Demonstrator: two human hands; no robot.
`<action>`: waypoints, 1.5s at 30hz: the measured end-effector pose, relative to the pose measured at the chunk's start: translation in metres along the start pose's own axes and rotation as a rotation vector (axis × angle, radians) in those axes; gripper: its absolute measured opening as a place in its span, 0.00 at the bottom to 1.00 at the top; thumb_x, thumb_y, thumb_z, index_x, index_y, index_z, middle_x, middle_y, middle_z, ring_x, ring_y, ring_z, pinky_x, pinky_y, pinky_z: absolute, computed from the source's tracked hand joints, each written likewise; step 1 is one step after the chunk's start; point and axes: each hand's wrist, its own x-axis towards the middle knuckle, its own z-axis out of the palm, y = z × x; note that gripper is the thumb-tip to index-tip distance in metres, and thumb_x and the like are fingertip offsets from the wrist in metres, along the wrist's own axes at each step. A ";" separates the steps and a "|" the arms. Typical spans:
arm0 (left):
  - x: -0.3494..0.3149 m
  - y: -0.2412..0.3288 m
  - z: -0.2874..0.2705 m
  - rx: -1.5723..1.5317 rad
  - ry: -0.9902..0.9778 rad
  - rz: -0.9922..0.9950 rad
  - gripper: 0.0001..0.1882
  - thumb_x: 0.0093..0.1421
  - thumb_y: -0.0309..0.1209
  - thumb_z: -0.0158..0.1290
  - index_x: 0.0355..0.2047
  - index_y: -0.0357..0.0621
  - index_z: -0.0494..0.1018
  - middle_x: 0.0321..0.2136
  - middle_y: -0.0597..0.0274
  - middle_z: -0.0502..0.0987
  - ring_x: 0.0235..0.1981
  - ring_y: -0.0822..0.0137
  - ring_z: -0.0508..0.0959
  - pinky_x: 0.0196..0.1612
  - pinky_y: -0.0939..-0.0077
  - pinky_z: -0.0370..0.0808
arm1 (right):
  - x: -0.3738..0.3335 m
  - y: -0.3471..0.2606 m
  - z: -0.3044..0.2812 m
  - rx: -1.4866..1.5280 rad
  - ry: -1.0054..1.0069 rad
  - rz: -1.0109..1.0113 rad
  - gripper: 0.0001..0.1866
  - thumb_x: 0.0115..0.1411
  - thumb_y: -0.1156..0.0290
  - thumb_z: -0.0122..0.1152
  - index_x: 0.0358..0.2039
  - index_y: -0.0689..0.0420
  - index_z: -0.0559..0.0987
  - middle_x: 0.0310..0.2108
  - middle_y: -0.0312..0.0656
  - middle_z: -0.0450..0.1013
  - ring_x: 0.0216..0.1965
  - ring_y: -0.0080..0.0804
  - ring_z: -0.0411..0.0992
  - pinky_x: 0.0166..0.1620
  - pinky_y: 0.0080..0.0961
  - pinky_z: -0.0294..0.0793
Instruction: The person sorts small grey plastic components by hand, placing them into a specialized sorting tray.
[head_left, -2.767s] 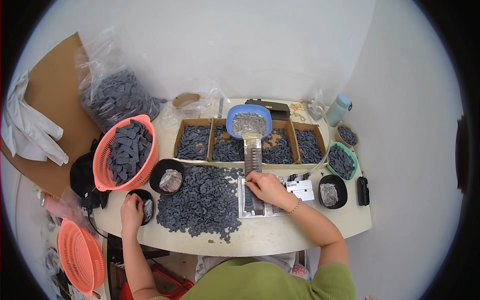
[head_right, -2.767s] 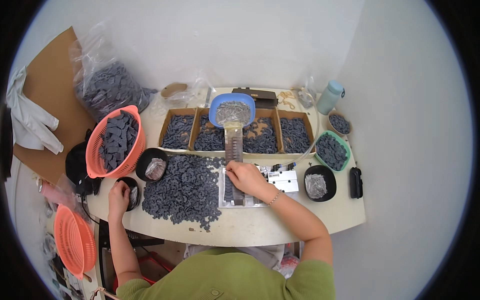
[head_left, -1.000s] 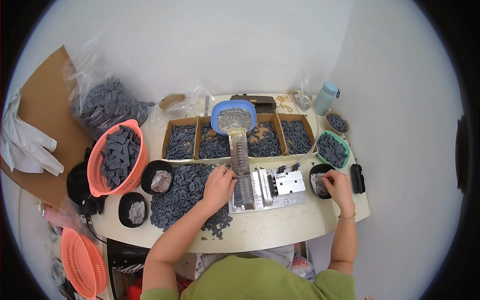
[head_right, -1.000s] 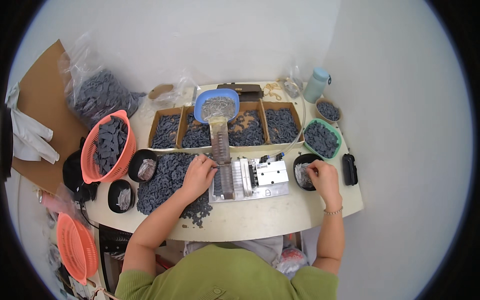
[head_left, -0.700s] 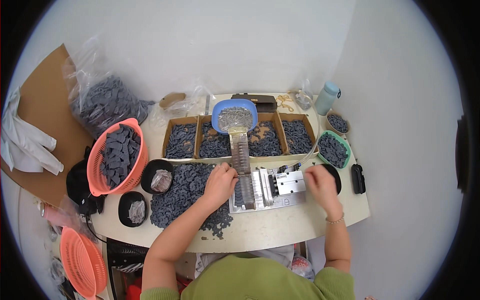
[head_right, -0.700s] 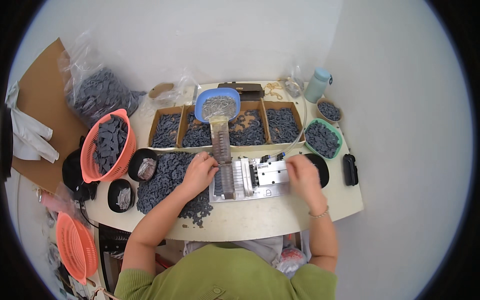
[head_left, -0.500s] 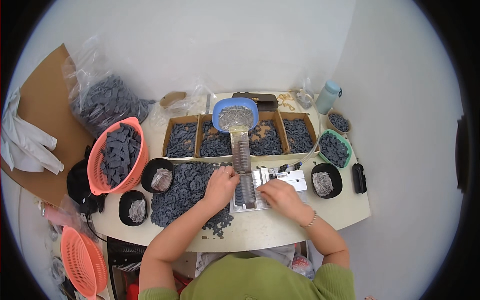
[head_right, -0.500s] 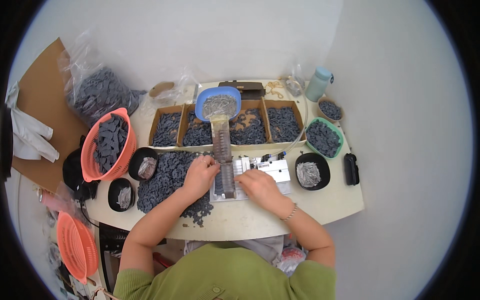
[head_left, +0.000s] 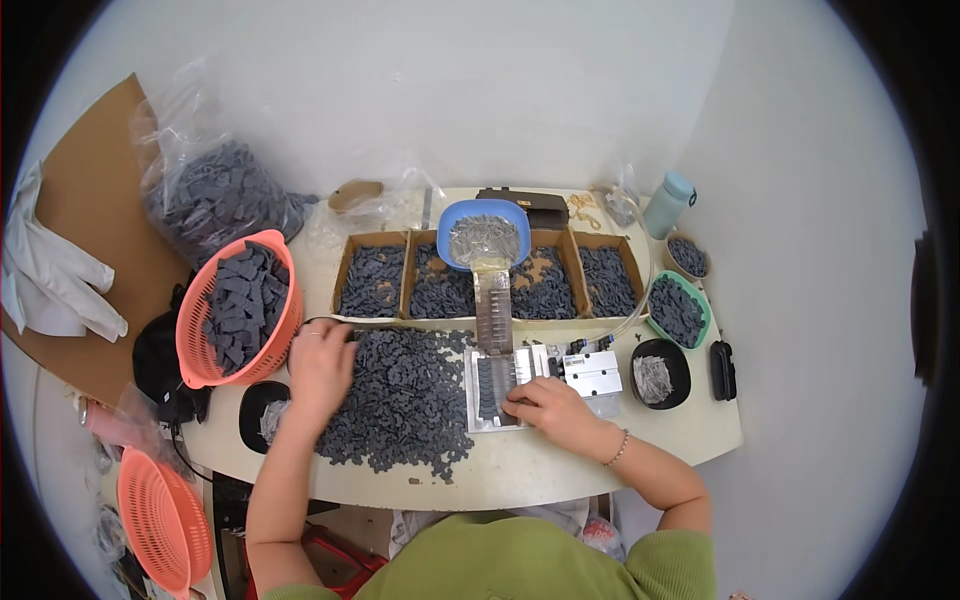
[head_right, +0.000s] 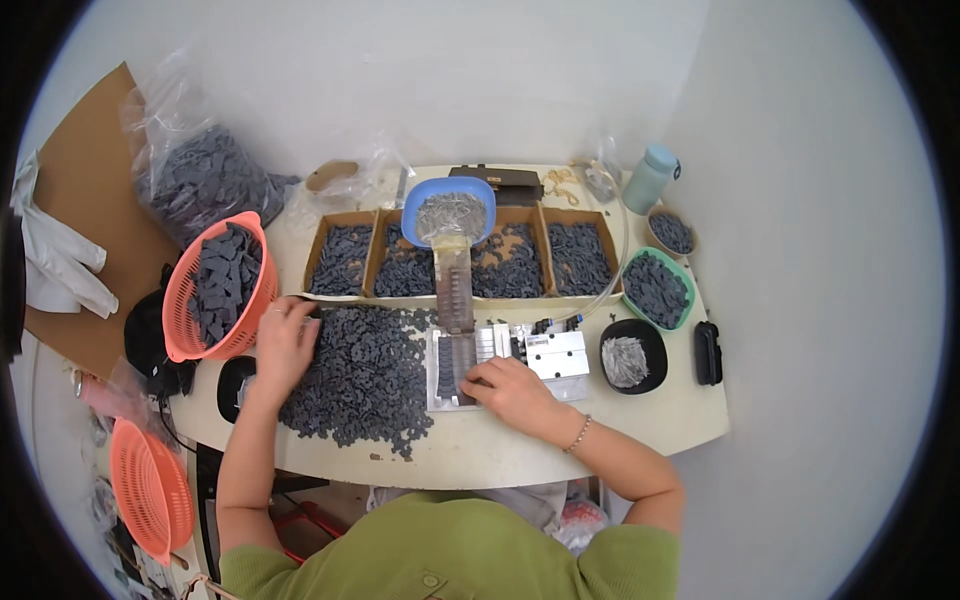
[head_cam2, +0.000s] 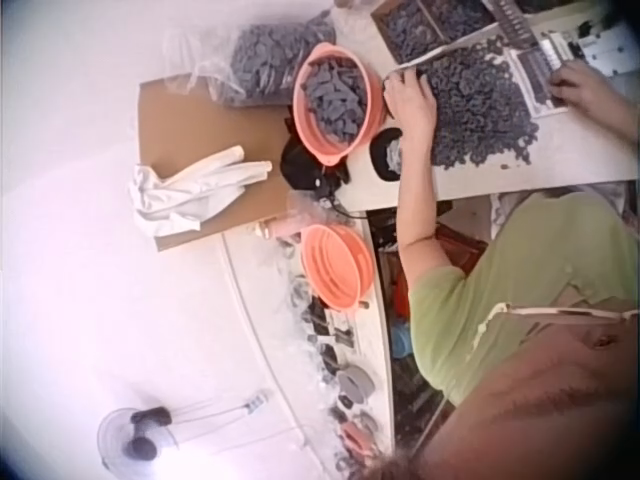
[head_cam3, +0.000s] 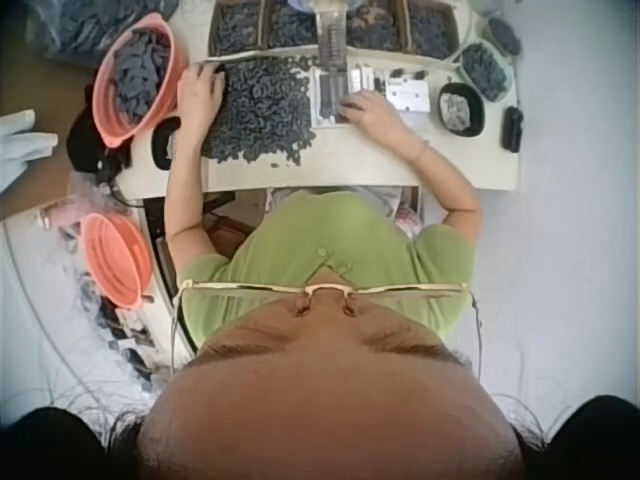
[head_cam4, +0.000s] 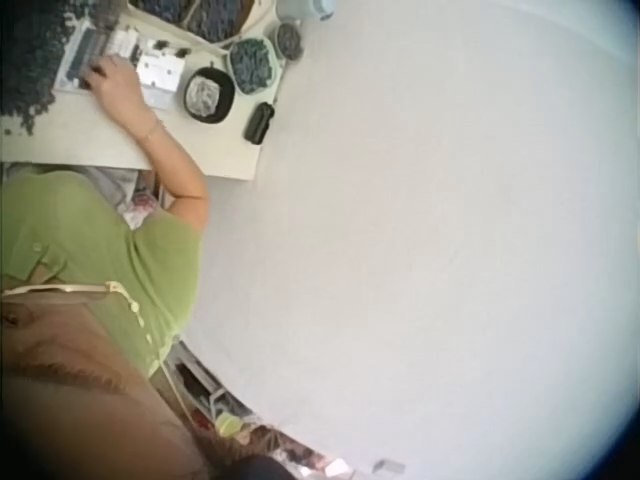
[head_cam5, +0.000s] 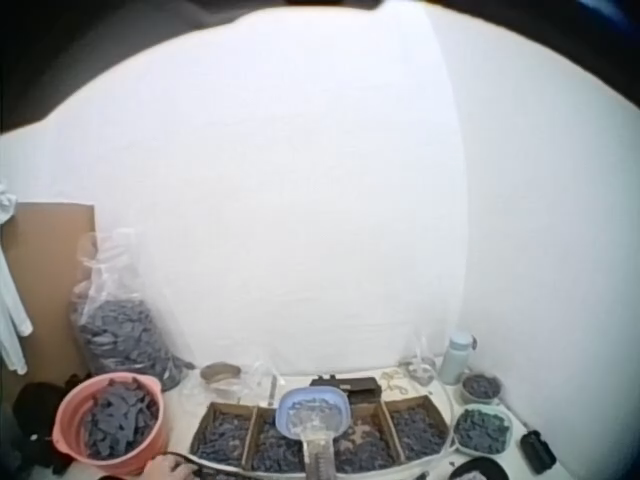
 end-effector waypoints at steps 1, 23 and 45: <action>-0.003 -0.019 0.000 0.039 -0.017 -0.016 0.10 0.51 0.26 0.57 0.34 0.38 0.74 0.33 0.50 0.74 0.37 0.50 0.74 0.40 0.58 0.71 | 0.001 0.006 -0.001 -0.005 0.001 0.000 0.13 0.47 0.76 0.57 0.35 0.54 0.81 0.35 0.35 0.73 0.38 0.32 0.71 0.42 0.28 0.71; -0.014 -0.074 0.016 0.212 -0.430 -0.177 0.06 0.52 0.26 0.55 0.29 0.37 0.71 0.30 0.47 0.75 0.34 0.45 0.77 0.37 0.55 0.74 | 0.186 0.179 -0.006 -0.260 -0.400 0.381 0.05 0.47 0.67 0.65 0.27 0.47 0.84 0.30 0.42 0.79 0.37 0.41 0.77 0.43 0.38 0.73; -0.014 -0.071 0.021 0.155 -0.383 -0.184 0.05 0.54 0.24 0.52 0.31 0.37 0.69 0.32 0.44 0.73 0.33 0.44 0.76 0.37 0.54 0.74 | 0.175 0.185 -0.002 -0.229 -0.083 0.184 0.04 0.49 0.68 0.61 0.21 0.51 0.81 0.30 0.42 0.75 0.40 0.42 0.71 0.42 0.39 0.72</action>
